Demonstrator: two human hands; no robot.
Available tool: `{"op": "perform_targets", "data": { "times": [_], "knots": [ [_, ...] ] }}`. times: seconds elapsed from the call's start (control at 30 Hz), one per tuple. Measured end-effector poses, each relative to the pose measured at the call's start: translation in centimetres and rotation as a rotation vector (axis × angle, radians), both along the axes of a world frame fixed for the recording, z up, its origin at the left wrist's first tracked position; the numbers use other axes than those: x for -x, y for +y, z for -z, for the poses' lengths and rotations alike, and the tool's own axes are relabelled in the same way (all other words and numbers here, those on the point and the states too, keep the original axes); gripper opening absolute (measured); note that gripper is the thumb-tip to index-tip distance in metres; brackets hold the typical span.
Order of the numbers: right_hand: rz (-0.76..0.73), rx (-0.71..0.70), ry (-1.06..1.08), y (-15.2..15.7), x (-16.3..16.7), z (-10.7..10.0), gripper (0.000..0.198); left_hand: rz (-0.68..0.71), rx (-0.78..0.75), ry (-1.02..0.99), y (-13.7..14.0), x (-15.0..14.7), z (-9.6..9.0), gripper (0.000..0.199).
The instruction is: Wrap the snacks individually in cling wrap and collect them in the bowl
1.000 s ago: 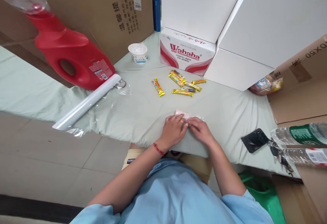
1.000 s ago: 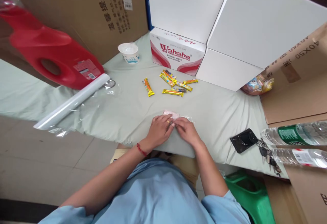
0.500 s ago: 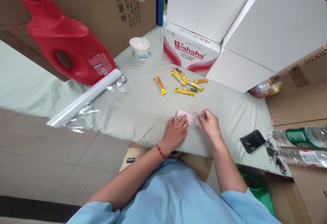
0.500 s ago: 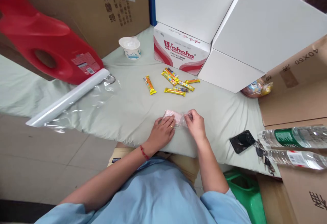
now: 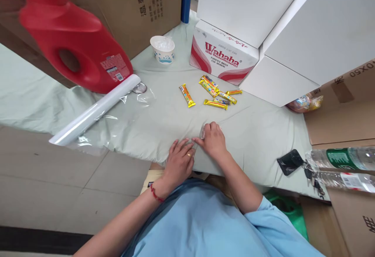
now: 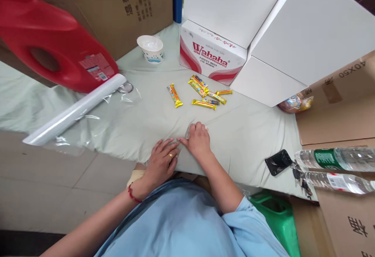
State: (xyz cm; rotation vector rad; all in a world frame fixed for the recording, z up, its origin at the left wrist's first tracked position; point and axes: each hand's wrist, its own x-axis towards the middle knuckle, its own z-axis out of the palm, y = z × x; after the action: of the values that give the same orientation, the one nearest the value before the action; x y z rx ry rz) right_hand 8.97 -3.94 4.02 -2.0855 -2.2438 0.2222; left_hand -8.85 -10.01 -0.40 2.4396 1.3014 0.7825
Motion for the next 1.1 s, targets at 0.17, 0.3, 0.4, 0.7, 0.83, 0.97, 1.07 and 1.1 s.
{"op": "perform_targets", "data": {
  "times": [0.17, 0.3, 0.4, 0.7, 0.83, 0.97, 1.07, 1.1],
  "knots": [
    [0.096, -0.032, 0.112, -0.5, -1.4, 0.1, 0.014, -0.010, 0.020, -0.106, 0.2, 0.5, 1.0, 0.026],
    [0.203, -0.099, 0.517, -1.6, -4.8, -1.6, 0.020, -0.048, 0.060, -0.376, 0.1, 0.3, 0.1, 0.021],
    [0.312, -0.070, 1.048, -2.9, -7.1, -3.0, 0.031, -0.070, 0.254, -0.616, -0.1, -0.3, -1.9, 0.018],
    [0.368, 0.225, 1.571, -7.0, -6.4, -0.9, 0.047, -0.123, 1.188, -1.074, 1.2, -5.3, -4.4, 0.054],
    [0.443, 0.143, 1.602, -8.4, -6.4, 0.5, 0.052, -0.196, 1.050, -0.919, 1.3, -7.1, -3.8, 0.041],
    [0.392, 0.029, 1.449, -9.2, -7.7, 1.6, 0.040, -0.123, 0.954, -0.721, 1.0, -8.5, -3.3, 0.035],
    [0.422, -0.096, 1.292, -7.8, -11.3, 2.4, 0.034, -0.106, 0.792, -0.648, 1.3, -8.0, -3.0, 0.034],
    [0.462, -0.167, 1.252, -6.8, -13.2, 2.6, 0.034, -0.116, 0.699, -0.615, 1.6, -7.3, -2.8, 0.032]
  ]
}}
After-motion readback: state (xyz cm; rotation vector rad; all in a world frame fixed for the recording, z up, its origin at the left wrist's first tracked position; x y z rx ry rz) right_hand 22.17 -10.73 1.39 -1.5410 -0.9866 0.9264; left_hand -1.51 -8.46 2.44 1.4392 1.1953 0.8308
